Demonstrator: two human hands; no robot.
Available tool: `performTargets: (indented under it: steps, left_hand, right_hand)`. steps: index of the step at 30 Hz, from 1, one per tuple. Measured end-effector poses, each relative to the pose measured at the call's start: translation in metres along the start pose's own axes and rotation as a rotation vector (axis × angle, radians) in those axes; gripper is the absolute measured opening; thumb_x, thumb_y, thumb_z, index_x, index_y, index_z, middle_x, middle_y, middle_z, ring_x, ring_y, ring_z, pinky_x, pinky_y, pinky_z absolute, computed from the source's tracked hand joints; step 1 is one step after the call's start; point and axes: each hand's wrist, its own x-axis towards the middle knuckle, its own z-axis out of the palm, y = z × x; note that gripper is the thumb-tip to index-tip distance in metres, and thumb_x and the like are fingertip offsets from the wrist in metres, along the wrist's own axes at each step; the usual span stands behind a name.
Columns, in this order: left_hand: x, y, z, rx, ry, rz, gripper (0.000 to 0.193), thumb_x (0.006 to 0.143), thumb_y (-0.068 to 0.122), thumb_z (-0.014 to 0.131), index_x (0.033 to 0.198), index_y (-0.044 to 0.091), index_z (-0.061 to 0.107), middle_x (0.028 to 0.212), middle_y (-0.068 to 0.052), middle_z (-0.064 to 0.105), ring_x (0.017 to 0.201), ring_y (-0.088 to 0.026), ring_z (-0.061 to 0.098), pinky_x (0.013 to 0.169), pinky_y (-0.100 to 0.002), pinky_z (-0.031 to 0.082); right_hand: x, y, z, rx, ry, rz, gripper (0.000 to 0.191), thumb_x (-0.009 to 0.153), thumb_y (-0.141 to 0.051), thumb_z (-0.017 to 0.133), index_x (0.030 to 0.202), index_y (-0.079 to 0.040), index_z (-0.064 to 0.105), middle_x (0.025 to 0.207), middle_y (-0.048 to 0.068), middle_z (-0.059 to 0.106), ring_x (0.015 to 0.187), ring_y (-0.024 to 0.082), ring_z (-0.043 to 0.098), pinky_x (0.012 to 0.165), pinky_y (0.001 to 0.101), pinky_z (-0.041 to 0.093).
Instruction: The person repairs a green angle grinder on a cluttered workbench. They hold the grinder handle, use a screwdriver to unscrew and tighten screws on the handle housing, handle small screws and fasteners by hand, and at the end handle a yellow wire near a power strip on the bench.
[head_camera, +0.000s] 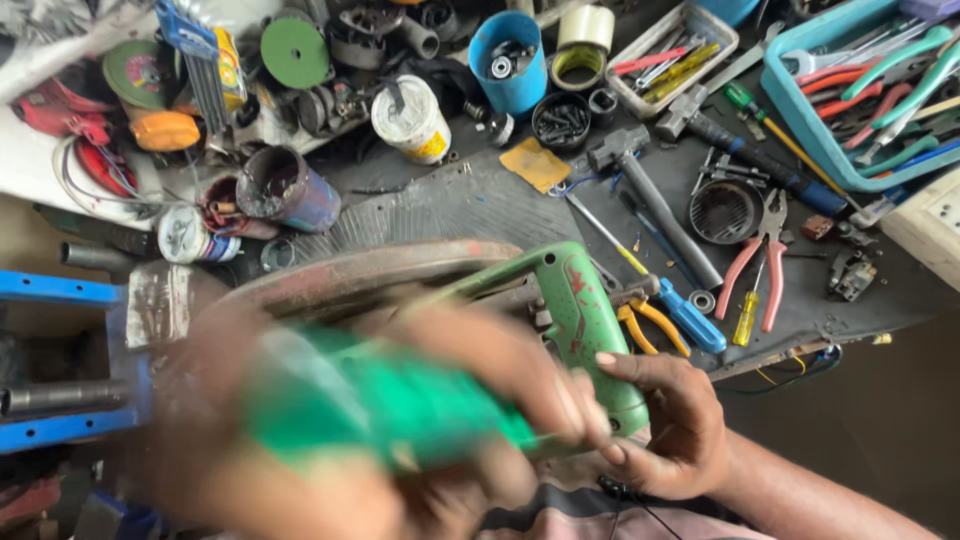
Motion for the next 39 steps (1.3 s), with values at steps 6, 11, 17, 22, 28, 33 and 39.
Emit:
performTargets:
  steps: [6,11,17,22,28,33,39]
  left_hand:
    - [-0.008,-0.021,0.002,-0.332,-0.206,-0.505,0.067,0.094,0.057,0.056,0.126,-0.002,0.060,0.132,-0.016,0.059,0.126,-0.017,0.059,0.125,-0.026,0.038]
    - [-0.033,-0.032,0.012,-0.663,0.110,-0.631,0.068,0.089,0.048,0.066,0.129,-0.006,0.059,0.134,-0.018,0.058,0.110,-0.017,0.062,0.105,-0.030,0.048]
    - [-0.025,-0.044,0.016,0.000,-0.127,-0.104,0.037,0.103,0.025,0.064,0.127,-0.002,0.061,0.126,-0.013,0.067,0.116,-0.022,0.069,0.109,-0.035,0.053]
    - [-0.018,-0.047,0.015,0.466,-0.437,0.162,0.019,0.104,0.005,0.062,0.122,-0.001,0.058,0.119,-0.012,0.069,0.118,-0.030,0.072,0.122,-0.047,0.055]
    - [-0.007,-0.025,0.016,0.624,-0.663,0.083,0.018,0.103,0.006,0.061,0.120,0.002,0.059,0.121,-0.011,0.069,0.118,-0.030,0.074,0.110,-0.040,0.062]
    - [0.008,-0.018,0.039,0.480,-0.197,0.366,0.020,0.105,0.017,0.070,0.120,0.011,0.058,0.127,-0.015,0.061,0.122,-0.032,0.067,0.117,-0.047,0.055]
    - [0.013,0.006,0.059,0.642,0.112,0.302,0.020,0.100,0.022,0.077,0.117,0.015,0.069,0.120,-0.011,0.069,0.110,-0.025,0.067,0.106,-0.043,0.058]
  right_hand:
    - [0.005,-0.010,0.005,-0.009,0.055,0.021,0.067,0.080,-0.016,0.085,0.136,0.009,0.057,0.118,0.014,0.069,0.100,0.014,0.071,0.085,0.0271,0.058]
    - [0.007,-0.015,0.005,0.002,0.044,0.047,0.068,0.082,-0.016,0.085,0.138,0.010,0.055,0.121,0.015,0.069,0.107,0.016,0.072,0.092,0.0290,0.058]
    - [0.012,-0.021,0.005,-0.006,0.003,0.075,0.070,0.082,-0.018,0.084,0.139,0.009,0.055,0.118,0.015,0.074,0.103,0.015,0.073,0.089,0.0278,0.060]
    - [0.022,-0.028,0.007,-0.078,0.007,0.044,0.067,0.086,-0.019,0.082,0.140,0.009,0.054,0.124,0.018,0.071,0.109,0.019,0.074,0.094,0.0315,0.061]
    - [0.024,-0.034,0.006,-0.078,-0.032,0.034,0.070,0.086,-0.023,0.082,0.142,0.007,0.052,0.125,0.018,0.071,0.111,0.022,0.075,0.095,0.0338,0.061]
    - [0.032,-0.039,-0.005,-0.290,-0.090,0.115,0.067,0.079,-0.031,0.083,0.135,0.000,0.062,0.109,0.012,0.075,0.094,0.020,0.075,0.081,0.0306,0.060]
    - [0.069,-0.086,-0.029,-0.260,-0.160,0.027,0.044,0.085,-0.026,0.078,0.124,-0.004,0.075,0.097,0.010,0.068,0.085,0.022,0.067,0.076,0.0312,0.053]
